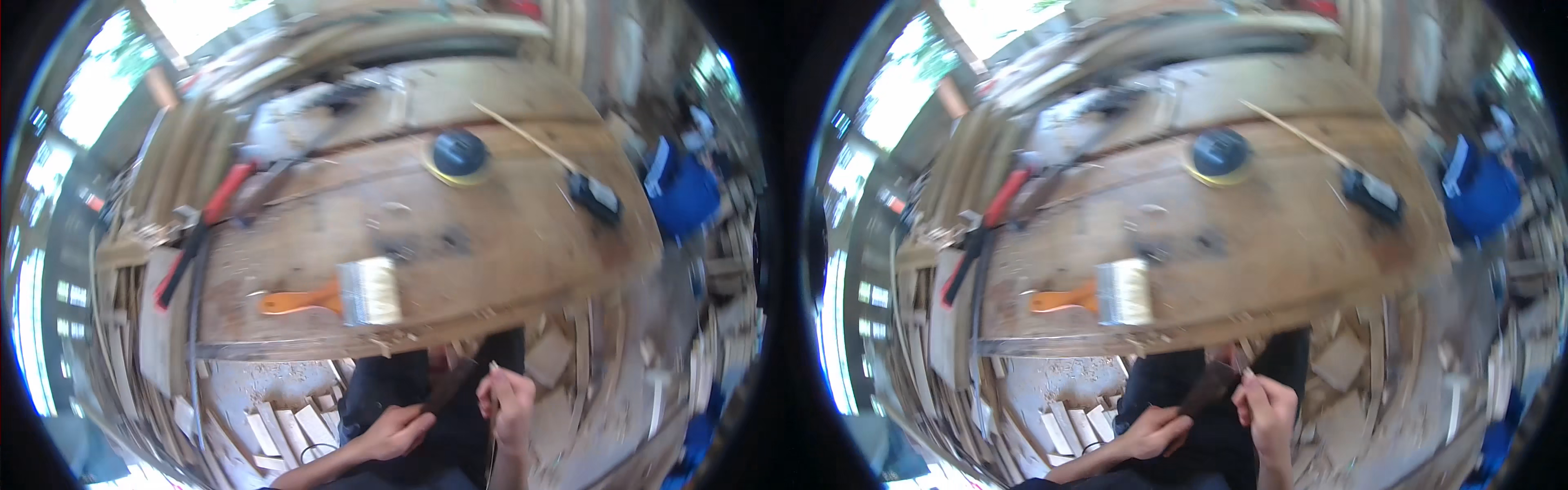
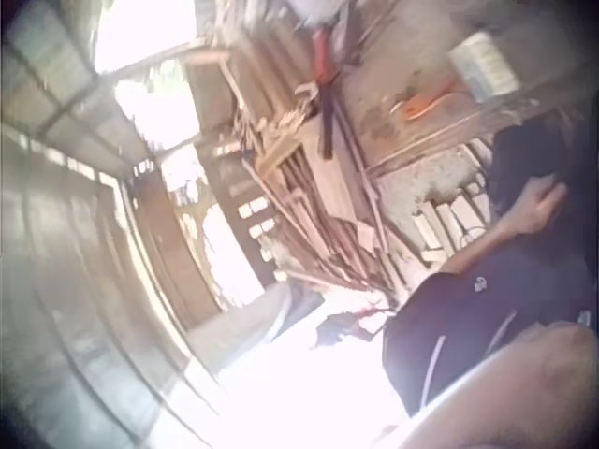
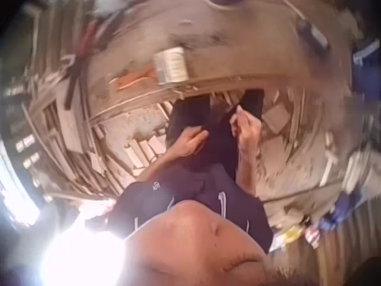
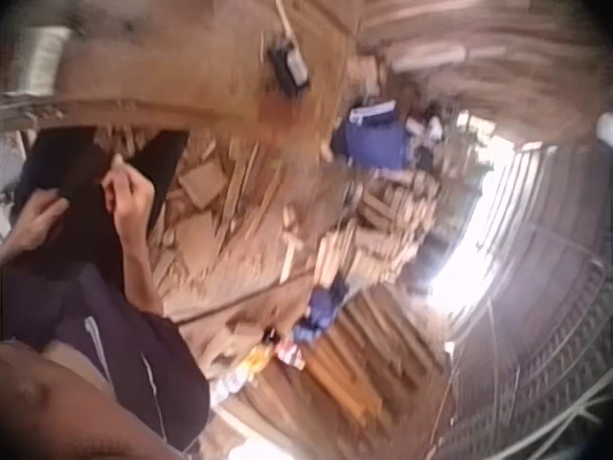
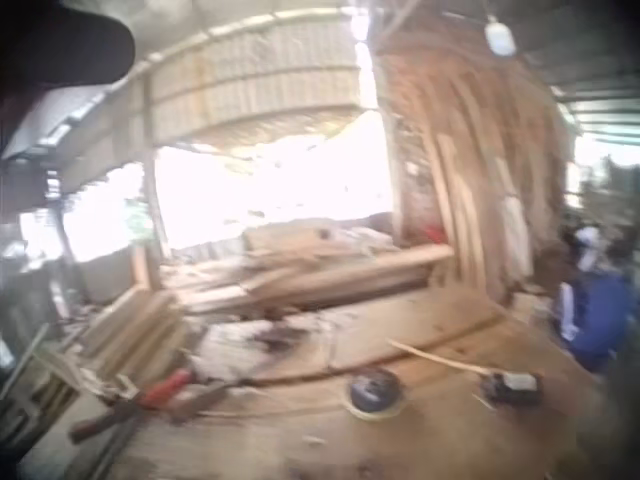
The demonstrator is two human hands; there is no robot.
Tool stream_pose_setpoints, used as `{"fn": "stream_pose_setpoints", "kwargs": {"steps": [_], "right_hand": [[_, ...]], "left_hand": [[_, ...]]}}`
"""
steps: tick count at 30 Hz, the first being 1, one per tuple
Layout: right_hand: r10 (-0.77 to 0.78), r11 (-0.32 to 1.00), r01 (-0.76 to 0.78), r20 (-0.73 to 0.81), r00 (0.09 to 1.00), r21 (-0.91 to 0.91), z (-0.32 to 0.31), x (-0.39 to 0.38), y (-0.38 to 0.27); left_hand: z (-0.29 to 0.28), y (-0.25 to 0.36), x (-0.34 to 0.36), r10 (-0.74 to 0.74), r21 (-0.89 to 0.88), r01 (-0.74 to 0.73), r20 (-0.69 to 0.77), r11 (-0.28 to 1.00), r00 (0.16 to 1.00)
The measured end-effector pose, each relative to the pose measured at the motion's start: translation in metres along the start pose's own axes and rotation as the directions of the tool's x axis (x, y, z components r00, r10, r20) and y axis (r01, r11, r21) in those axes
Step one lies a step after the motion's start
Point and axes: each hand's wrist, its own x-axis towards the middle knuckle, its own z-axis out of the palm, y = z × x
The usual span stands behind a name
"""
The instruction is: Using a hand chisel to shape and shave a wooden peg on a workbench.
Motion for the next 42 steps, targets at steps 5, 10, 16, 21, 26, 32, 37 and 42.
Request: {"fn": "stream_pose_setpoints", "kwargs": {"steps": [5,10,16,21,26,32,37,42], "right_hand": [[-0.153,0.988,0.153,-0.019,0.988,0.025,0.008,0.007,-0.001],[-0.134,0.983,0.122,0.079,0.988,0.139,0.015,0.005,-0.017],[-0.019,0.898,-0.087,0.236,0.972,0.431,0.007,0.009,-0.014],[0.017,0.752,-0.317,0.463,0.886,0.578,0.012,0.010,-0.016],[-0.004,0.766,-0.325,0.510,0.860,0.555,0.013,0.015,-0.008],[-0.002,0.896,-0.182,0.412,0.911,0.406,0.026,0.013,-0.001],[0.069,0.949,-0.162,0.322,0.944,0.270,0.037,0.011,0.001],[-0.048,0.965,-0.039,0.322,0.945,0.260,0.035,0.012,0.013]], "left_hand": [[-0.010,-0.012,0.010,0.020,0.036,-0.020,-0.003,0.999,1.000],[-0.015,-0.026,0.009,-0.042,-0.084,0.042,-0.007,0.996,0.999],[-0.020,-0.046,0.026,-0.072,-0.069,0.073,0.009,0.995,0.997],[-0.022,-0.052,0.027,-0.040,0.258,0.066,-0.104,0.964,0.994],[-0.021,-0.066,0.037,-0.117,0.298,0.128,-0.053,0.946,0.992],[-0.021,-0.069,0.038,-0.034,0.380,0.059,-0.072,0.923,0.997],[-0.022,-0.059,0.036,-0.103,0.324,0.120,-0.070,0.938,0.992],[-0.022,-0.069,0.039,-0.159,0.291,0.173,-0.070,0.941,0.985]]}}
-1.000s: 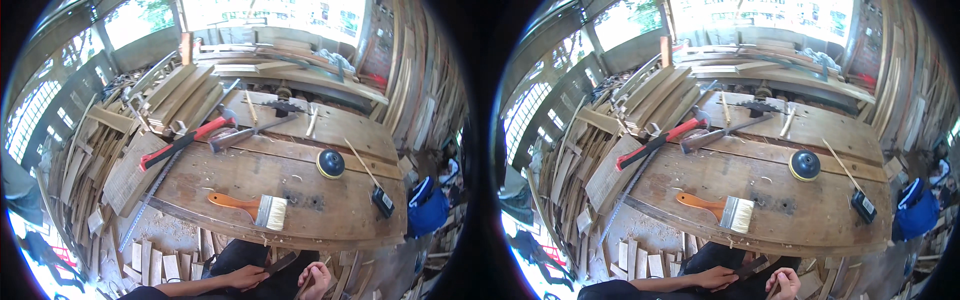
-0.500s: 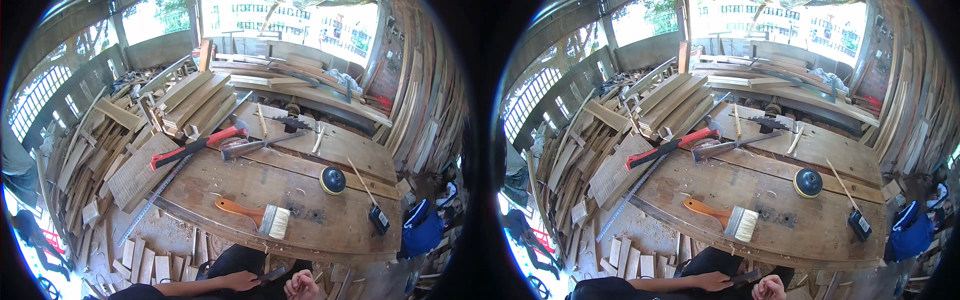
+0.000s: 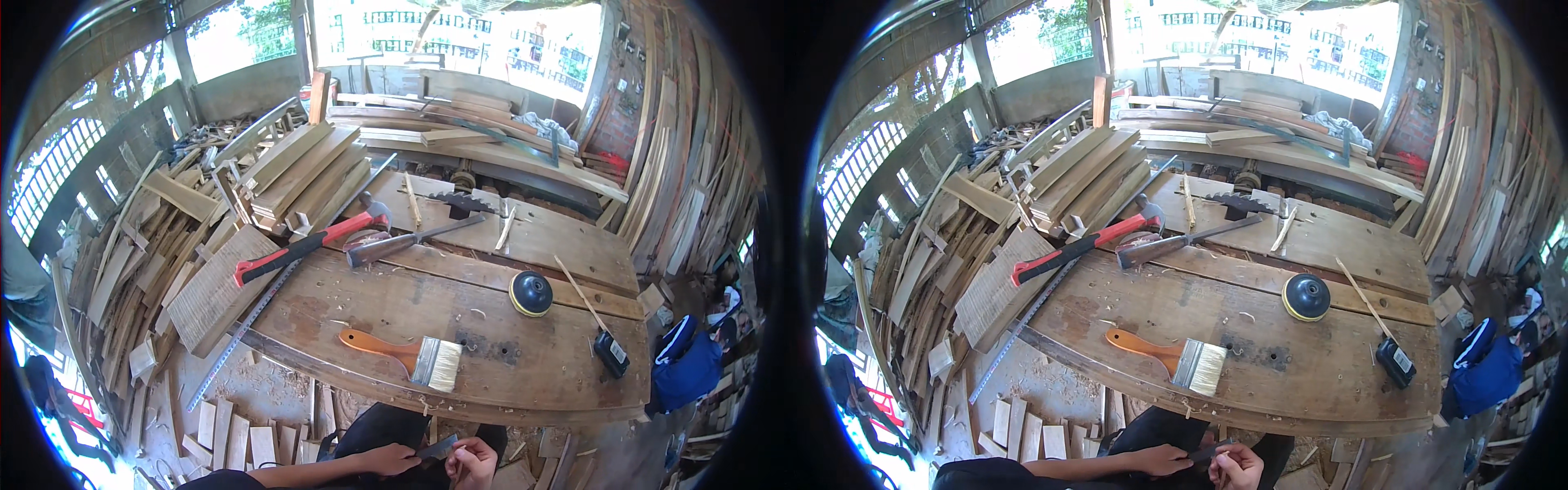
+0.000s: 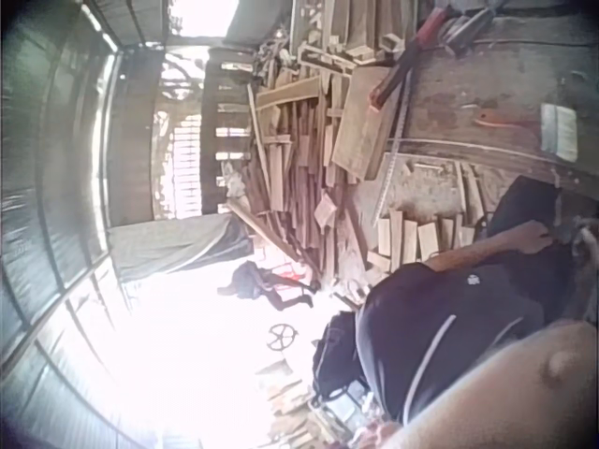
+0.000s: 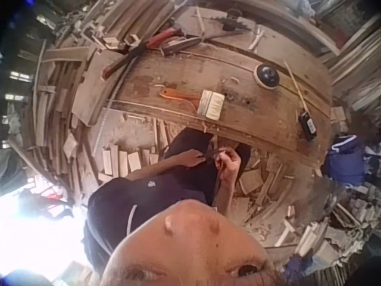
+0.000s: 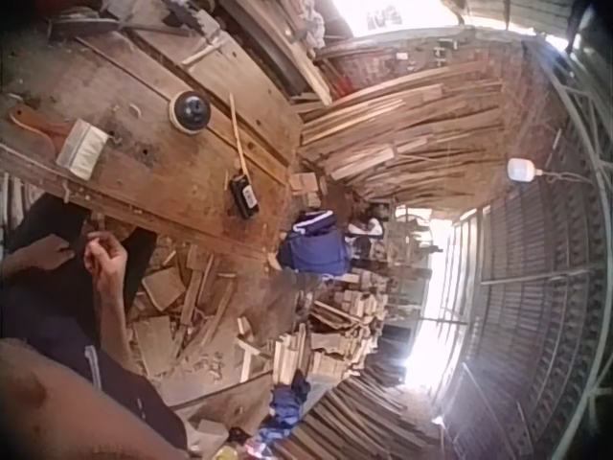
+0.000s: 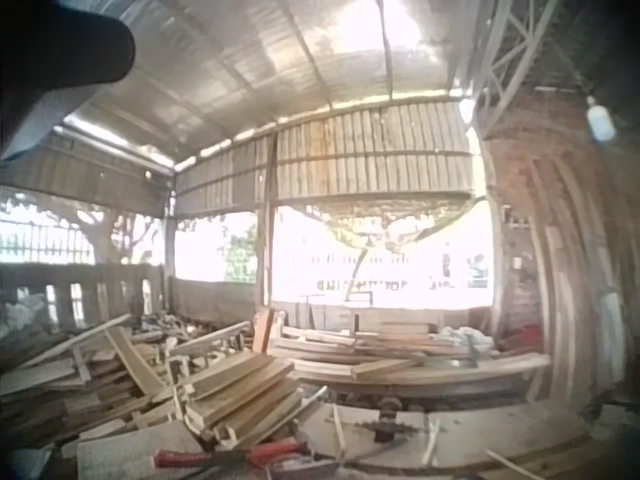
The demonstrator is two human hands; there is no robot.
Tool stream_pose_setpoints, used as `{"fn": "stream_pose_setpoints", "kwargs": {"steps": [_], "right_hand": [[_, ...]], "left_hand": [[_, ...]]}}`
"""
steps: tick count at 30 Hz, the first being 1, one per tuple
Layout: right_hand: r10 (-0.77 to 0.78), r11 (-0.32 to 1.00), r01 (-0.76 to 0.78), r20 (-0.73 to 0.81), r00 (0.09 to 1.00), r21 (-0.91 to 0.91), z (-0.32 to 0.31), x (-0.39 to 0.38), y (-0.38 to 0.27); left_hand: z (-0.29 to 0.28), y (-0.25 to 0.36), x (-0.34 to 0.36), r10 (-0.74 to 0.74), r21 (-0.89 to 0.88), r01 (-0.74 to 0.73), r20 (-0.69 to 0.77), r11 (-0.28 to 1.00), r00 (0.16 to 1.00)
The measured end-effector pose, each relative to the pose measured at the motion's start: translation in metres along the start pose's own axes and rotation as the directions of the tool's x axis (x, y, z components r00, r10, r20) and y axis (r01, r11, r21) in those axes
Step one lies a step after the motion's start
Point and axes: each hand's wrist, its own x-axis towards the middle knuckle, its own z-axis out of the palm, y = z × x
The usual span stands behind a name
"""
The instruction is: Using a hand chisel to shape and shave a wooden peg on a workbench.
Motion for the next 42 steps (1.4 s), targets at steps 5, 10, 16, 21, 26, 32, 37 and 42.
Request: {"fn": "stream_pose_setpoints", "kwargs": {"steps": [5,10,16,21,26,32,37,42], "right_hand": [[0.008,0.986,-0.008,0.000,1.000,-0.167,0.011,-0.006,-0.011],[-0.066,0.981,0.050,-0.078,0.995,-0.185,0.016,-0.005,-0.012],[-0.088,0.995,0.084,-0.106,0.990,-0.049,-0.008,0.003,-0.026],[-0.126,0.971,0.118,0.027,0.992,0.206,-0.021,0.010,-0.040],[-0.132,0.989,0.134,0.042,0.990,-0.066,-0.012,0.006,-0.053],[-0.061,0.985,0.049,-0.067,0.996,-0.166,0.002,0.011,-0.026],[-0.347,0.924,0.331,-0.055,0.936,-0.190,0.010,0.002,-0.003],[-0.184,0.943,0.206,0.106,0.977,-0.262,0.007,0.011,-0.033]], "left_hand": [[-0.004,0.006,-0.005,0.028,-0.014,-0.028,0.004,1.000,1.000],[-0.009,0.000,0.001,-0.012,-0.116,0.020,0.072,0.993,0.997],[-0.026,0.007,-0.010,0.021,-0.263,0.053,0.272,0.963,0.962],[-0.035,0.026,-0.049,0.396,-0.409,-0.278,0.239,0.869,0.886],[-0.021,0.100,-0.060,0.518,-0.733,-0.245,0.168,0.635,0.838],[-0.013,0.111,-0.061,0.440,-0.668,-0.284,0.074,0.688,0.895],[-0.013,0.099,-0.066,0.369,-0.665,-0.249,0.042,0.704,0.929],[-0.020,0.101,-0.059,0.415,-0.694,-0.297,0.003,0.656,0.910]]}}
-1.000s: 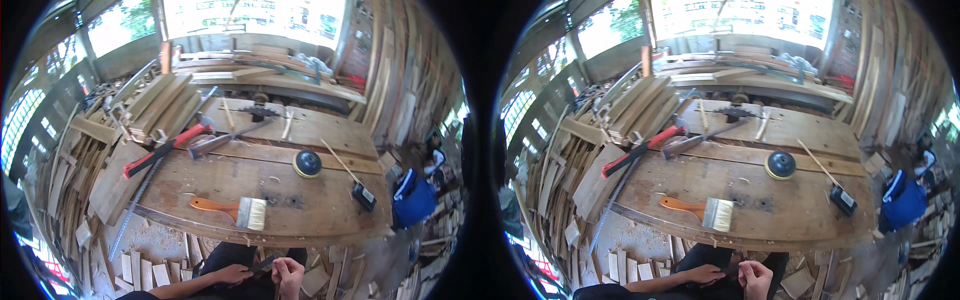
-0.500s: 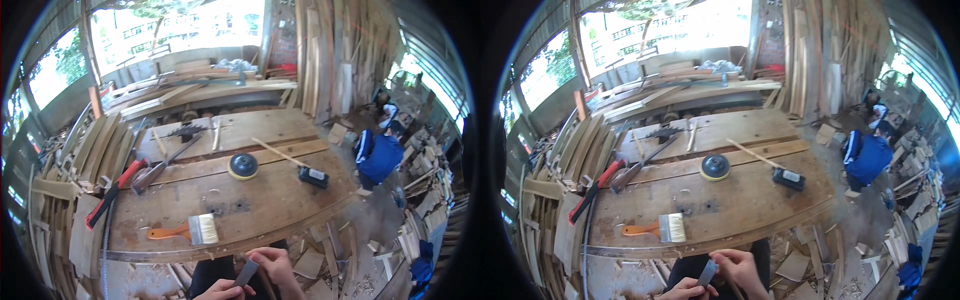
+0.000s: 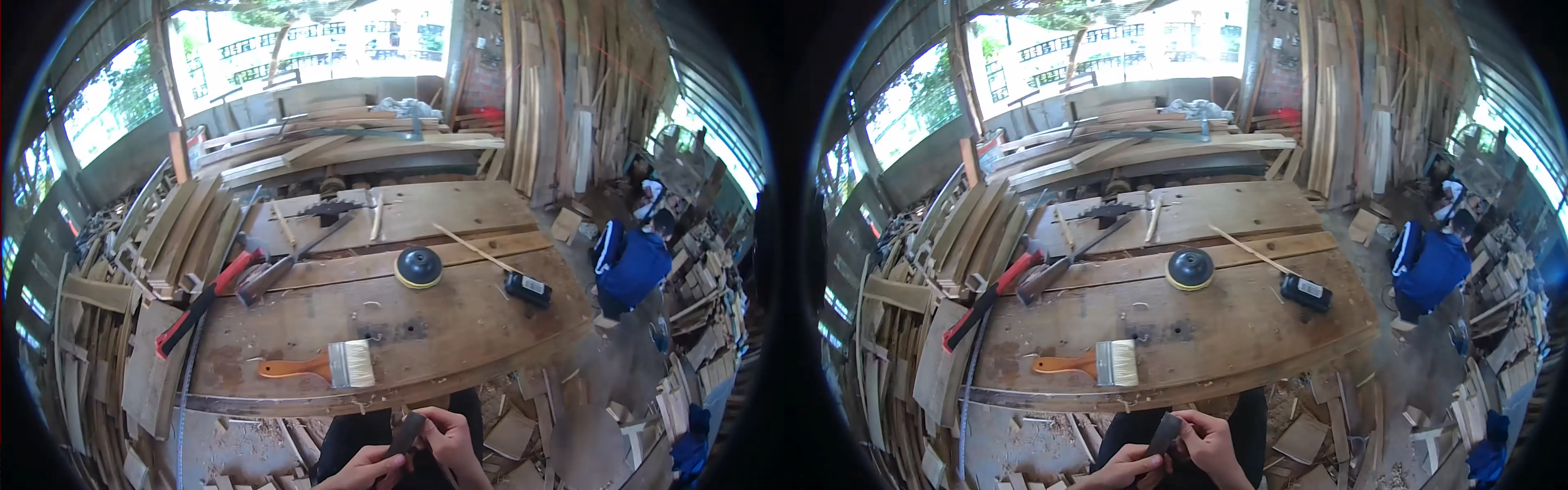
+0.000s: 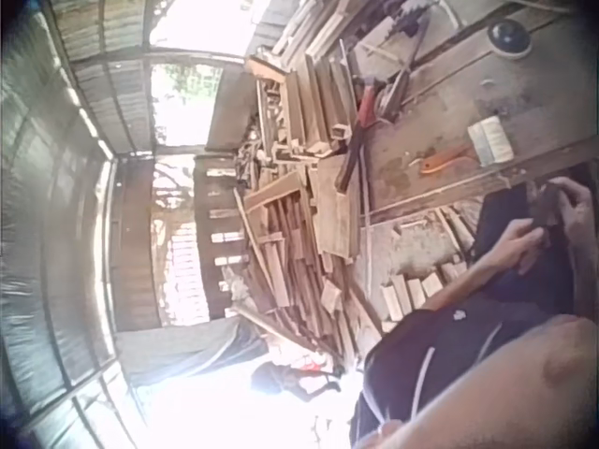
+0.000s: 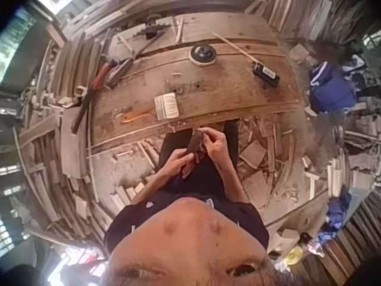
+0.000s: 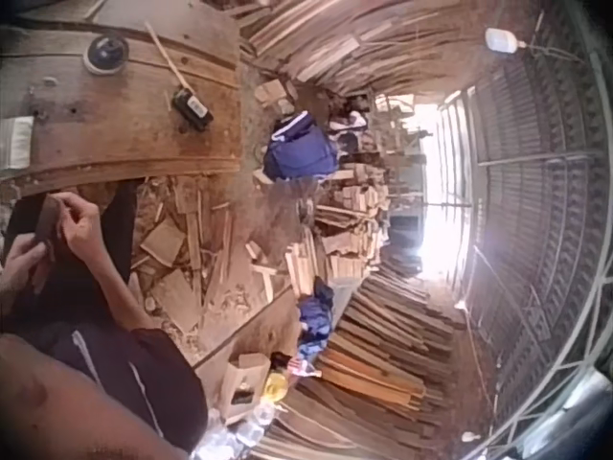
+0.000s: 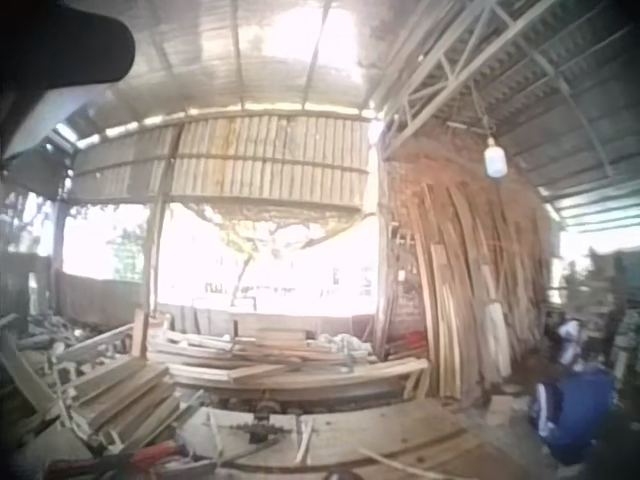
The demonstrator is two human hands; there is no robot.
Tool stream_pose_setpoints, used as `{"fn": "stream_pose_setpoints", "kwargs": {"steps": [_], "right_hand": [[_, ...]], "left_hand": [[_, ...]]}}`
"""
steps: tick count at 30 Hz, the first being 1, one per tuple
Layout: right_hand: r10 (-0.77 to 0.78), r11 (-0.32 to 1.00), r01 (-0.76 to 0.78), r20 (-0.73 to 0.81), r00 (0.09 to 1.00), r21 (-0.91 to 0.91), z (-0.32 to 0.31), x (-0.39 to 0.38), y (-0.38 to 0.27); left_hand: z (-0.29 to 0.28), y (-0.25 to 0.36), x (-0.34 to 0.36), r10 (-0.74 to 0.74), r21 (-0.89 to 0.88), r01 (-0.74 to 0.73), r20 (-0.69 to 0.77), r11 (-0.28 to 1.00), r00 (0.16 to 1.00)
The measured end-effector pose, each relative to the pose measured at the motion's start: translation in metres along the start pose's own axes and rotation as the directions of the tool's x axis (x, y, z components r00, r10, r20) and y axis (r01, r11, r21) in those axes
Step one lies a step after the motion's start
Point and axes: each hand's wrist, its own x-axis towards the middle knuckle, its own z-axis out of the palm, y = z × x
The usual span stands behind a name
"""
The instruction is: Using a hand chisel to shape and shave a wooden peg on a workbench.
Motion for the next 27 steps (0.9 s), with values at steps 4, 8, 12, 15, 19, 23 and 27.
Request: {"fn": "stream_pose_setpoints", "kwargs": {"steps": [4,8,12,15,19,23,27], "right_hand": [[-0.074,0.987,0.046,-0.181,0.981,-0.152,0.015,-0.002,0.000],[-0.089,0.996,0.089,-0.152,0.984,-0.009,0.013,-0.004,0.008],[-0.032,0.999,0.028,-0.241,0.970,-0.021,0.017,-0.004,-0.002],[-0.016,0.998,-0.002,-0.284,0.959,-0.066,0.014,-0.004,-0.005],[0.012,0.998,0.007,-0.274,0.962,0.070,-0.007,-0.005,0.005],[-0.064,0.955,-0.015,-0.255,0.965,-0.295,-0.002,0.016,-0.005],[-0.211,0.958,0.156,-0.223,0.952,-0.240,0.006,0.024,-0.033]], "left_hand": [[0.002,-0.011,0.004,0.049,0.137,-0.040,-0.062,0.990,0.997],[0.016,-0.002,0.003,-0.027,-0.013,0.026,-0.119,1.000,0.992],[0.011,-0.008,-0.001,0.007,-0.038,-0.012,-0.133,0.999,0.991],[0.012,-0.009,-0.006,-0.013,-0.072,0.004,-0.129,0.997,0.992],[0.011,-0.005,0.004,-0.063,-0.084,0.056,-0.081,0.995,0.995],[0.009,-0.005,0.012,-0.047,-0.049,0.036,-0.232,0.998,0.971],[0.007,-0.008,0.008,0.066,-0.203,-0.084,-0.095,0.976,0.993]]}}
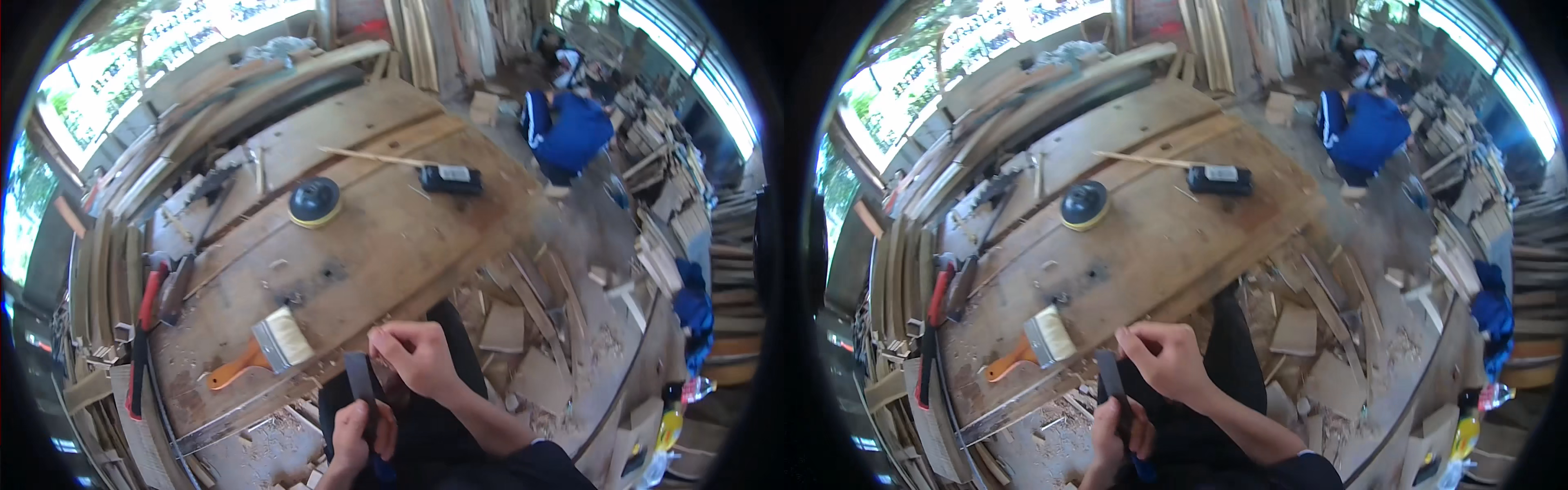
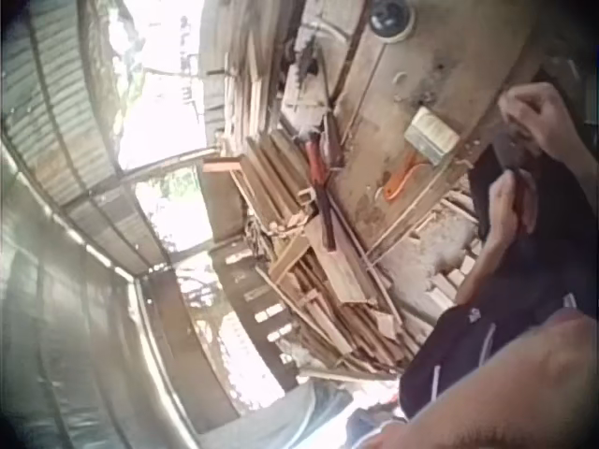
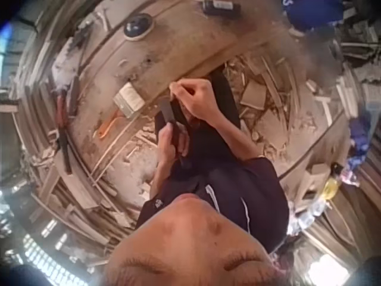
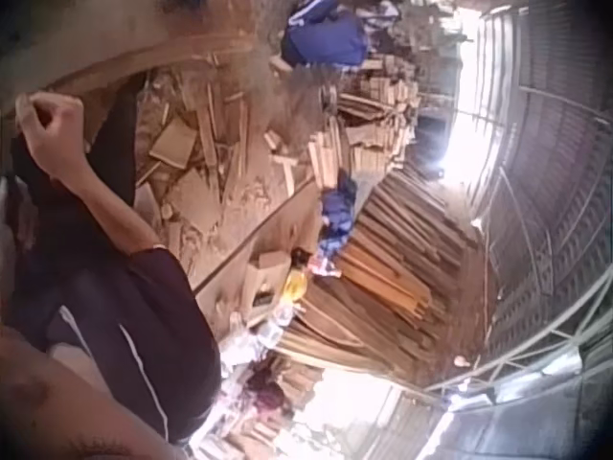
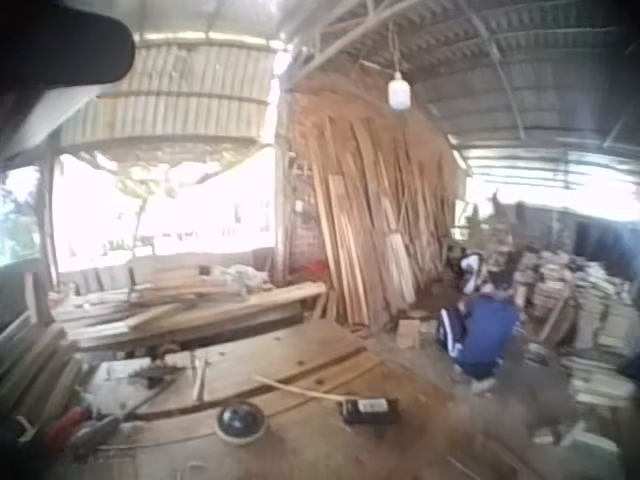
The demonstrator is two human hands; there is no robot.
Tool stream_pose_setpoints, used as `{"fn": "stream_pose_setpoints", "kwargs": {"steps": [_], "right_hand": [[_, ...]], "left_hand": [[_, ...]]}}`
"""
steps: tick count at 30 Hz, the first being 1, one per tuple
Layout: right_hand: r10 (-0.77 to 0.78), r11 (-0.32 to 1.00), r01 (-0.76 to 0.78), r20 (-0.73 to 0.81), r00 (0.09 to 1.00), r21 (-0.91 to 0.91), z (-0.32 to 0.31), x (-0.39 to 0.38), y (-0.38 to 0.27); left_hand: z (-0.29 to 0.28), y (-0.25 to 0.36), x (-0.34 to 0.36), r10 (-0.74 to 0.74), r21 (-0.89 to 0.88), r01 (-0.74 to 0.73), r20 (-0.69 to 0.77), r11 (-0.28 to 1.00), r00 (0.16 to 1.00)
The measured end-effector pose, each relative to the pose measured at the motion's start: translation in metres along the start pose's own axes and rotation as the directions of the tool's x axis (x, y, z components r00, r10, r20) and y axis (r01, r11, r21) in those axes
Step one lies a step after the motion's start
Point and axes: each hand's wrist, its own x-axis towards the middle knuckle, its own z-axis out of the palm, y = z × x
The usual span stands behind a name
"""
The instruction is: Using a hand chisel to shape and shave a wooden peg on a workbench.
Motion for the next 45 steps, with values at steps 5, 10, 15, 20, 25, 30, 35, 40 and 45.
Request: {"fn": "stream_pose_setpoints", "kwargs": {"steps": [5,10,15,20,25,30,35,40,45], "right_hand": [[0.055,0.980,-0.046,-0.044,0.997,0.196,-0.022,-0.002,0.003],[0.129,0.944,-0.135,0.040,0.991,0.300,-0.023,-0.020,-0.003],[0.080,0.950,-0.102,0.085,0.993,0.295,-0.014,-0.023,0.008],[-0.176,0.981,0.174,0.016,0.984,0.083,-0.005,-0.032,0.008],[-0.207,0.975,0.218,0.172,0.963,-0.046,-0.017,-0.044,0.001],[-0.219,0.969,0.232,0.138,0.966,-0.083,-0.014,-0.044,0.008],[-0.229,0.962,0.233,0.044,0.972,-0.140,-0.010,-0.047,0.016],[-0.270,0.955,0.260,-0.056,0.961,-0.144,0.001,-0.054,0.020],[-0.244,0.961,0.223,-0.122,0.962,-0.162,0.005,-0.057,0.022]], "left_hand": [[0.012,0.002,0.014,-0.132,0.089,0.124,0.088,0.988,0.987],[0.011,-0.003,0.006,-0.153,0.056,0.147,0.148,0.988,0.977],[0.006,-0.005,0.000,-0.150,0.062,0.141,0.172,0.988,0.974],[0.009,0.000,-0.004,-0.127,0.001,0.129,0.141,0.992,0.982],[0.003,-0.005,-0.002,-0.064,0.065,0.052,0.198,0.997,0.978],[0.001,-0.007,-0.004,-0.076,0.024,0.072,0.228,0.997,0.971],[-0.002,-0.008,-0.003,-0.121,-0.092,0.149,0.259,0.985,0.958],[0.000,-0.013,-0.005,-0.129,-0.208,0.199,0.308,0.958,0.943],[0.000,-0.020,-0.008,-0.079,-0.071,0.092,0.172,0.993,0.982]]}}
